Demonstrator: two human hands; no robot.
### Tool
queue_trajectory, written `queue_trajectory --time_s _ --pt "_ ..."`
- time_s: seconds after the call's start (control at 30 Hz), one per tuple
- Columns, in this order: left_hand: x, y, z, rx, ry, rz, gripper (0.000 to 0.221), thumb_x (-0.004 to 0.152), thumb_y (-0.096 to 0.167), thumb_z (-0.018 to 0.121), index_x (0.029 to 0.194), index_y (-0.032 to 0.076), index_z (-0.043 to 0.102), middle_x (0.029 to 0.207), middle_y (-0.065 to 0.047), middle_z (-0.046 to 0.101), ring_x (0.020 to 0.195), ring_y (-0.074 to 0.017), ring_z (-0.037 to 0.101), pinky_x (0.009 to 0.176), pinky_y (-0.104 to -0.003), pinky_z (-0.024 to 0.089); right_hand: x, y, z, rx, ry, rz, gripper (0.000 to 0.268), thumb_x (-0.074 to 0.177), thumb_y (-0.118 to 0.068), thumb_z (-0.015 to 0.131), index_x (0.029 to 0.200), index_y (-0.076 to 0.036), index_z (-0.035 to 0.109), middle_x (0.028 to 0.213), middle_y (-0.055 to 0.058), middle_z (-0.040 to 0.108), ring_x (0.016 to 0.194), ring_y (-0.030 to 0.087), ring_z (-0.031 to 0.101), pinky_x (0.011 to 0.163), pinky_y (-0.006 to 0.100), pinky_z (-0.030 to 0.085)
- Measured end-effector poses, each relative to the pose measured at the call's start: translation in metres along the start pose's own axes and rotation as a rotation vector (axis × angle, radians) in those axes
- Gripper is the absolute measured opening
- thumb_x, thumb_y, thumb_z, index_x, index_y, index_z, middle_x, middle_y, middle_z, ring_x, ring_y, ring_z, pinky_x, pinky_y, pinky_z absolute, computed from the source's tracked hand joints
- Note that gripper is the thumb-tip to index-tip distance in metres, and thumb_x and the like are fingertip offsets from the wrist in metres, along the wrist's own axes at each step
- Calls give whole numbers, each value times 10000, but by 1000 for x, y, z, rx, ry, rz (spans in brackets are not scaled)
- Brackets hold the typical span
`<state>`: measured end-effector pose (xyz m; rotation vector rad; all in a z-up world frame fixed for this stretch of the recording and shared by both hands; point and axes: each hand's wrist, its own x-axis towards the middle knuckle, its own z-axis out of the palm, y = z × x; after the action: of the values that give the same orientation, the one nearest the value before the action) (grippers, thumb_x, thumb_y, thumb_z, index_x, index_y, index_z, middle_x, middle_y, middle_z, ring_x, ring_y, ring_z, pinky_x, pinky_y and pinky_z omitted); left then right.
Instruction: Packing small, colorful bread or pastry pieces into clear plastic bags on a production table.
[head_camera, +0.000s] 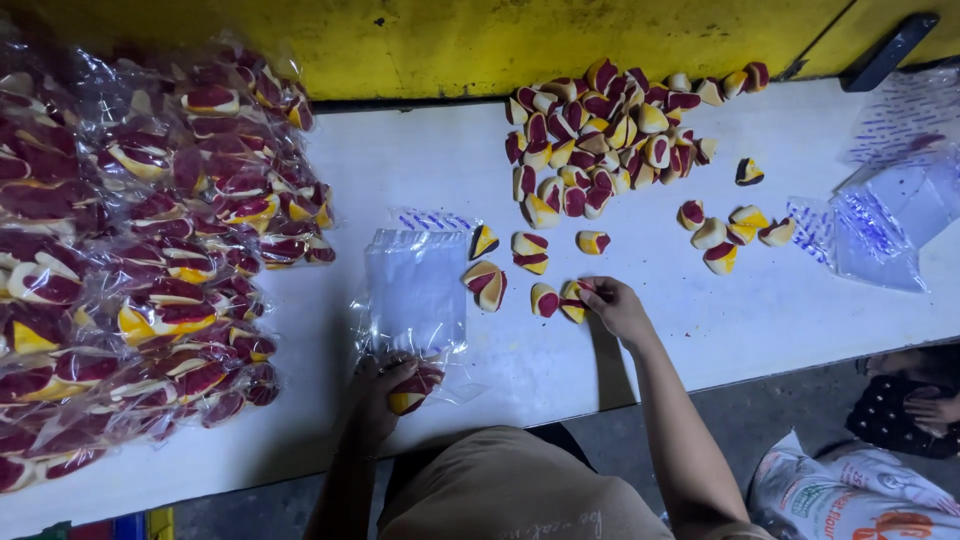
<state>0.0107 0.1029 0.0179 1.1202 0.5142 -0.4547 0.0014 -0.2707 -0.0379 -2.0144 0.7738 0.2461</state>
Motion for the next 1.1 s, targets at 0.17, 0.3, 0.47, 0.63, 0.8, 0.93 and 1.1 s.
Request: queue_trajectory --time_s 0.17,0.3,0.47,0.63,0.8,0.93,1.1 --pt "15 -11 -37 60 36 43 196 709 57 867 846 -14 746 742 -174 669 657 -282 680 605 -317 512 21 39 8 -179 363 -426 302 820 -257 876 1042 -108 734 1041 153 696 1043 419 679 942 489 537" --pt "-4 -7 -12 -18 -46 36 166 727 11 832 856 -41 743 725 -216 690 640 -317 715 589 -356 550 53 88 -8 -335 635 -544 210 878 -245 860 1028 -158 741 1034 54 646 1001 323 694 871 409 562" --pt "8 -32 -17 -43 -70 96 169 771 55 855 886 18 737 822 -182 735 754 -306 728 730 -347 562 8 29 31 -353 453 -766 324 685 -141 895 940 -165 697 948 127 643 1010 412 649 850 501 526" --pt "51 -90 -39 345 -239 652 281 796 67 848 1039 32 711 974 -168 718 894 -321 709 834 -377 537 21 -9 121 -483 118 -1018 337 916 -322 694 1213 -168 648 1279 129 623 1220 381 606 935 481 544" --pt "-18 -32 33 332 -238 111 144 878 67 738 968 -45 747 906 -233 753 856 -329 725 845 -422 536 54 -8 136 -926 43 -1376 262 874 -230 709 1116 -131 693 1140 143 677 1005 408 702 839 474 573" --pt "56 -127 -31 291 -264 587 227 888 145 722 999 -50 687 989 -221 692 954 -373 685 870 -413 526 63 -14 132 -977 -417 -1340 188 871 -183 615 945 -75 750 923 202 726 856 422 702 782 518 540" --pt "0 -111 -1 -154 177 -25 204 893 107 768 1057 35 670 922 -129 710 823 -260 721 609 -412 634 22 -47 76 -507 -535 -1112 276 1038 -325 541 1182 -109 634 1056 258 668 960 513 678 819 565 576"
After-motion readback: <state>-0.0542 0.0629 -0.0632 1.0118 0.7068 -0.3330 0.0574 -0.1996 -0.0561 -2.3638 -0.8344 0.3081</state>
